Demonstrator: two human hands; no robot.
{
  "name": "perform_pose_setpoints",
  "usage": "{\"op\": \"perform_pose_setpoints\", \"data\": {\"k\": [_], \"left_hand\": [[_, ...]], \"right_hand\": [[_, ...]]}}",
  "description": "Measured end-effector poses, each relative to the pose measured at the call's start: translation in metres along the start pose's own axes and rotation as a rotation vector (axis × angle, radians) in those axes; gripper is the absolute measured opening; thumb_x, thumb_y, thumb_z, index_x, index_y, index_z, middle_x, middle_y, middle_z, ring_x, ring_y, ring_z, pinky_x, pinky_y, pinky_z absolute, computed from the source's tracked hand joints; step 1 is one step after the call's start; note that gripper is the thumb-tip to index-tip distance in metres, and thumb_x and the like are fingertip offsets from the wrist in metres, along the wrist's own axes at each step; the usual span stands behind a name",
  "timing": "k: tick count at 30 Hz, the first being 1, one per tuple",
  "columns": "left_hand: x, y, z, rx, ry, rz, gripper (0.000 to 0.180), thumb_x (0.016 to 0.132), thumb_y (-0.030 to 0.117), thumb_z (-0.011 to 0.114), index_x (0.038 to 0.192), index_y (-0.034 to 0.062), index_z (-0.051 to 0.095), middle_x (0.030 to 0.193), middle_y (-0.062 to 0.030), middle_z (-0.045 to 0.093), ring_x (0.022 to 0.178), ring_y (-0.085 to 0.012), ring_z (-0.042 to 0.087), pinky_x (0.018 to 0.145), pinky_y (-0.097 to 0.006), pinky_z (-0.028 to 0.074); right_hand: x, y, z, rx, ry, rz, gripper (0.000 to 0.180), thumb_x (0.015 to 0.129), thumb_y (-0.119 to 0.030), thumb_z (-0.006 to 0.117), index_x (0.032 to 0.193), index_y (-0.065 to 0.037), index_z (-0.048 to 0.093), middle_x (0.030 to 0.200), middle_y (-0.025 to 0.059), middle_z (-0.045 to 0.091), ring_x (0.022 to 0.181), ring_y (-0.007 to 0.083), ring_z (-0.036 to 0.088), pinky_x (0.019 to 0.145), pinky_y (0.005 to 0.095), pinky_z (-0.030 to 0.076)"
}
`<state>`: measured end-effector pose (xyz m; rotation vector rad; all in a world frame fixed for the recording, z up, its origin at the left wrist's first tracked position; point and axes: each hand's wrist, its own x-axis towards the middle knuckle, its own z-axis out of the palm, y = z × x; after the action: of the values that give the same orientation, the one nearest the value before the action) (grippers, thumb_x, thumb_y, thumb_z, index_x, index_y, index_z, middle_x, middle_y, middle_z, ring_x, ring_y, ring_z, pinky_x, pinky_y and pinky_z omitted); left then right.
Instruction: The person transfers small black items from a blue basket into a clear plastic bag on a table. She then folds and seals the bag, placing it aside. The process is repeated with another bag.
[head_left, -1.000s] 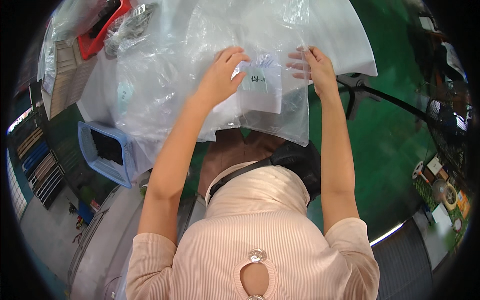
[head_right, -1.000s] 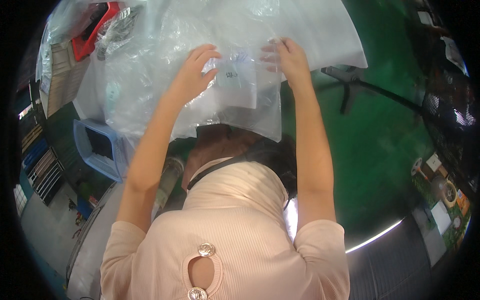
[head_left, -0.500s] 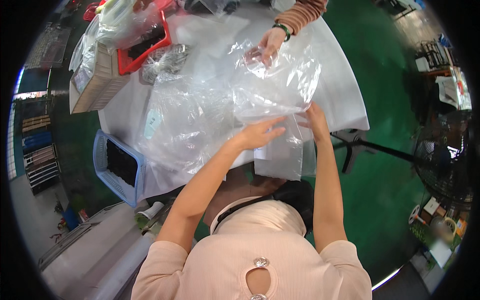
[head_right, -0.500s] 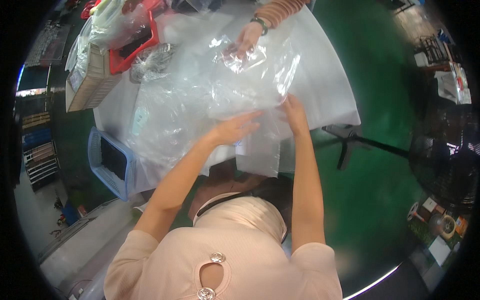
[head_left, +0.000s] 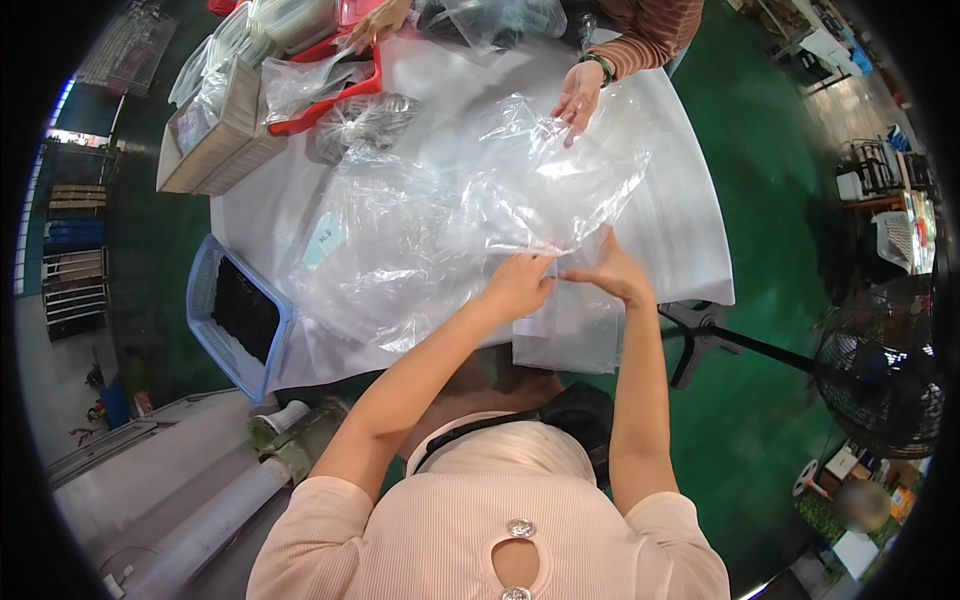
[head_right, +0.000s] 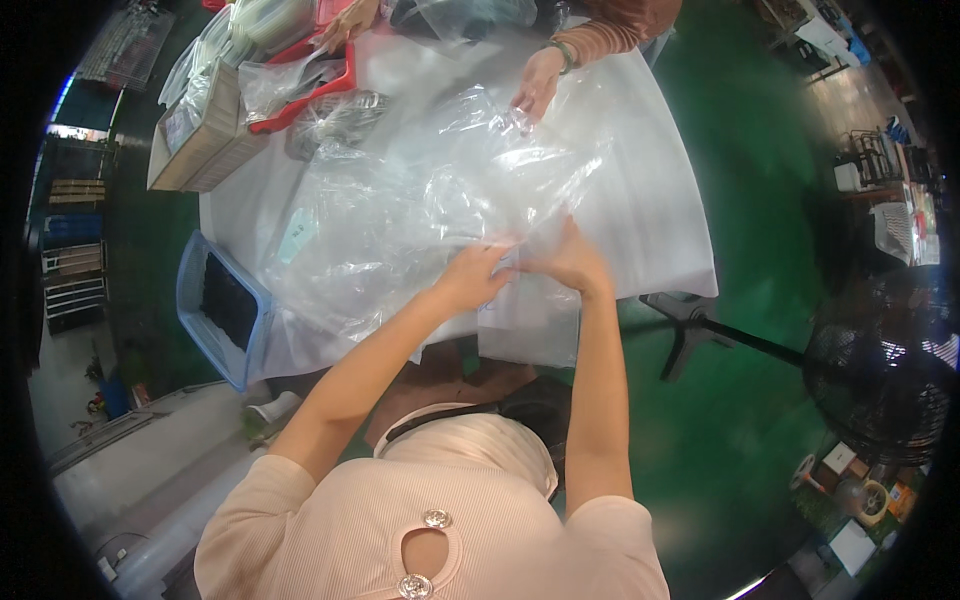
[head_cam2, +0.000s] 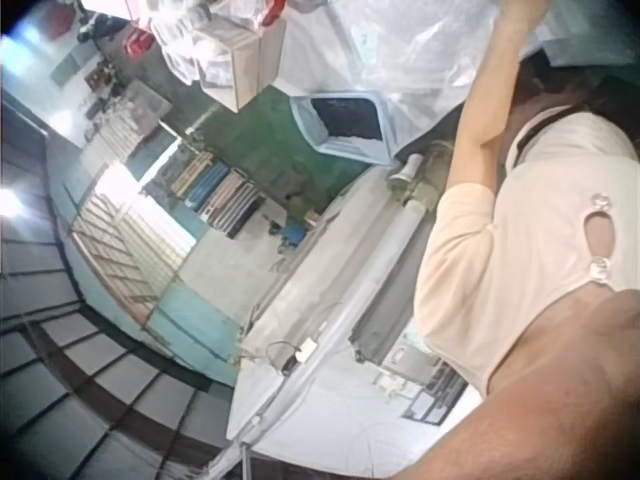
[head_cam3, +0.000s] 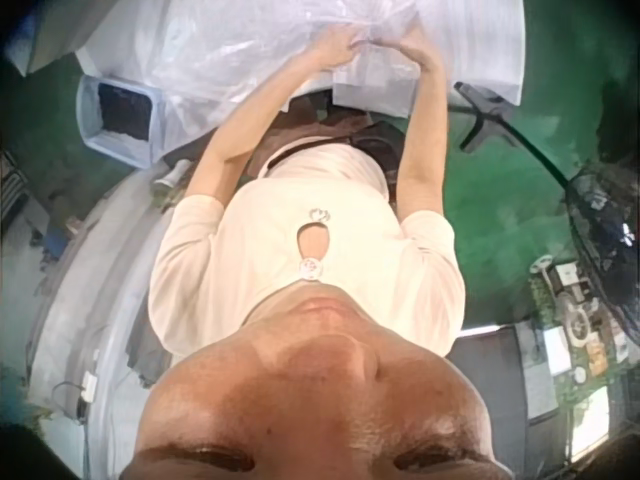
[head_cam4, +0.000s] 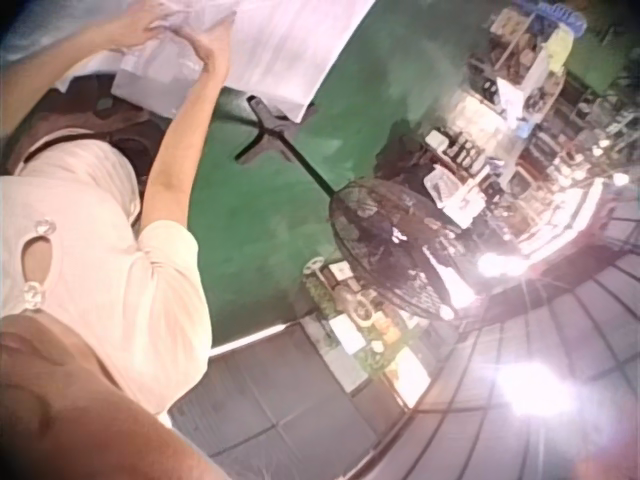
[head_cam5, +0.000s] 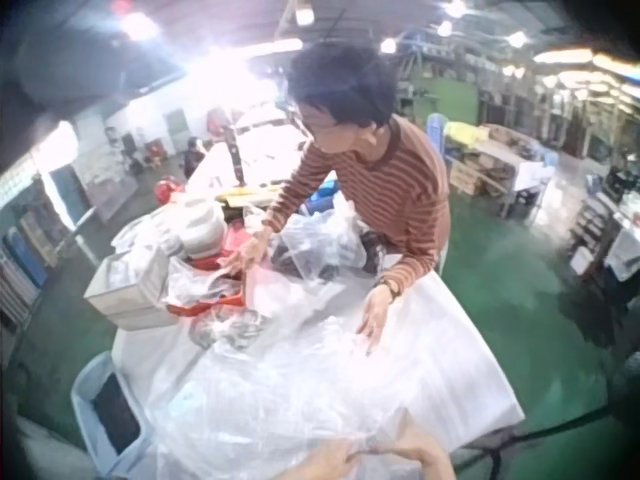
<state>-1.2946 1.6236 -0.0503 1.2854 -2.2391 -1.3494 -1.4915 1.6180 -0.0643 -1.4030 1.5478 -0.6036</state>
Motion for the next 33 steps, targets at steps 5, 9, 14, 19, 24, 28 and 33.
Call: {"op": "perform_pose_setpoints", "data": {"k": [5, 9, 14, 19, 24, 28, 33], "left_hand": [[-0.032, 0.054, -0.027, 0.327, 0.625, 0.510, 0.049, 0.071, 0.001, 0.060, 0.119, 0.0120, 0.053, 0.113, -0.0131, 0.055, 0.108, -0.0301, 0.051, 0.094, -0.053, 0.033], [0.014, 0.010, -0.035, 0.875, 0.662, 0.210, 0.043, 0.072, 0.005, 0.058, 0.114, 0.0122, 0.054, 0.113, -0.0094, 0.055, 0.109, -0.0259, 0.051, 0.096, -0.068, 0.019], [0.044, -0.011, -0.068, 0.921, 0.396, -0.036, 0.023, 0.077, 0.015, 0.058, 0.099, 0.0136, 0.062, 0.105, -0.0045, 0.061, 0.101, -0.0220, 0.056, 0.098, -0.068, 0.016], [-0.017, -0.019, -0.139, 0.092, 0.888, 0.111, 0.016, 0.084, 0.022, 0.059, 0.089, 0.0085, 0.065, 0.084, -0.0048, 0.066, 0.081, -0.0142, 0.062, 0.088, -0.030, 0.040], [-0.135, -0.023, -0.219, -0.304, 0.834, 0.103, 0.012, 0.082, 0.013, 0.061, 0.091, 0.0058, 0.064, 0.099, -0.0033, 0.064, 0.093, -0.0134, 0.056, 0.087, -0.027, 0.040], [-0.232, -0.047, -0.251, -0.501, 0.848, 0.215, 0.014, 0.082, 0.007, 0.056, 0.094, 0.0011, 0.062, 0.115, -0.0140, 0.058, 0.109, -0.0205, 0.053, 0.092, -0.031, 0.041], [-0.330, -0.079, -0.272, -0.643, 0.854, 0.287, 0.022, 0.084, 0.001, 0.046, 0.103, -0.0049, 0.055, 0.129, -0.0243, 0.043, 0.120, -0.0390, 0.042, 0.099, -0.048, 0.035]], "right_hand": [[0.011, 0.039, 0.028, -0.004, 0.187, 0.079, 0.072, 0.070, -0.025, 0.072, 0.130, -0.002, 0.040, 0.127, 0.0207, 0.047, 0.116, 0.0324, 0.047, 0.094, 0.0371, 0.040], [0.020, 0.028, 0.026, -0.130, 0.245, 0.173, 0.042, 0.077, -0.020, 0.065, 0.115, -0.003, 0.057, 0.104, 0.0168, 0.062, 0.099, 0.0314, 0.059, 0.085, 0.0358, 0.045], [-0.007, 0.009, -0.001, 0.192, 0.185, 0.065, 0.025, 0.080, -0.011, 0.063, 0.103, -0.002, 0.066, 0.098, 0.0109, 0.067, 0.089, 0.0193, 0.061, 0.081, 0.0298, 0.045], [-0.074, -0.052, -0.071, 0.098, 0.073, 0.025, 0.024, 0.077, -0.001, 0.062, 0.101, 0.001, 0.065, 0.093, 0.0061, 0.067, 0.087, 0.0137, 0.058, 0.081, 0.0283, 0.045], [-0.150, -0.102, -0.135, -0.058, 0.008, 0.029, 0.029, 0.068, -0.002, 0.069, 0.096, 0.001, 0.063, 0.088, 0.0000, 0.062, 0.081, 0.0094, 0.053, 0.075, 0.0257, 0.044], [-0.187, -0.120, -0.181, 0.202, -0.017, -0.132, 0.062, 0.058, 0.004, 0.072, 0.116, 0.003, 0.051, 0.106, 0.0093, 0.061, 0.098, 0.0205, 0.059, 0.086, 0.0354, 0.046], [-0.127, -0.210, -0.106, 0.156, -0.063, -0.062, 0.055, 0.063, 0.000, 0.069, 0.114, 0.004, 0.050, 0.094, 0.0084, 0.061, 0.090, 0.0196, 0.061, 0.079, 0.0330, 0.050]]}}
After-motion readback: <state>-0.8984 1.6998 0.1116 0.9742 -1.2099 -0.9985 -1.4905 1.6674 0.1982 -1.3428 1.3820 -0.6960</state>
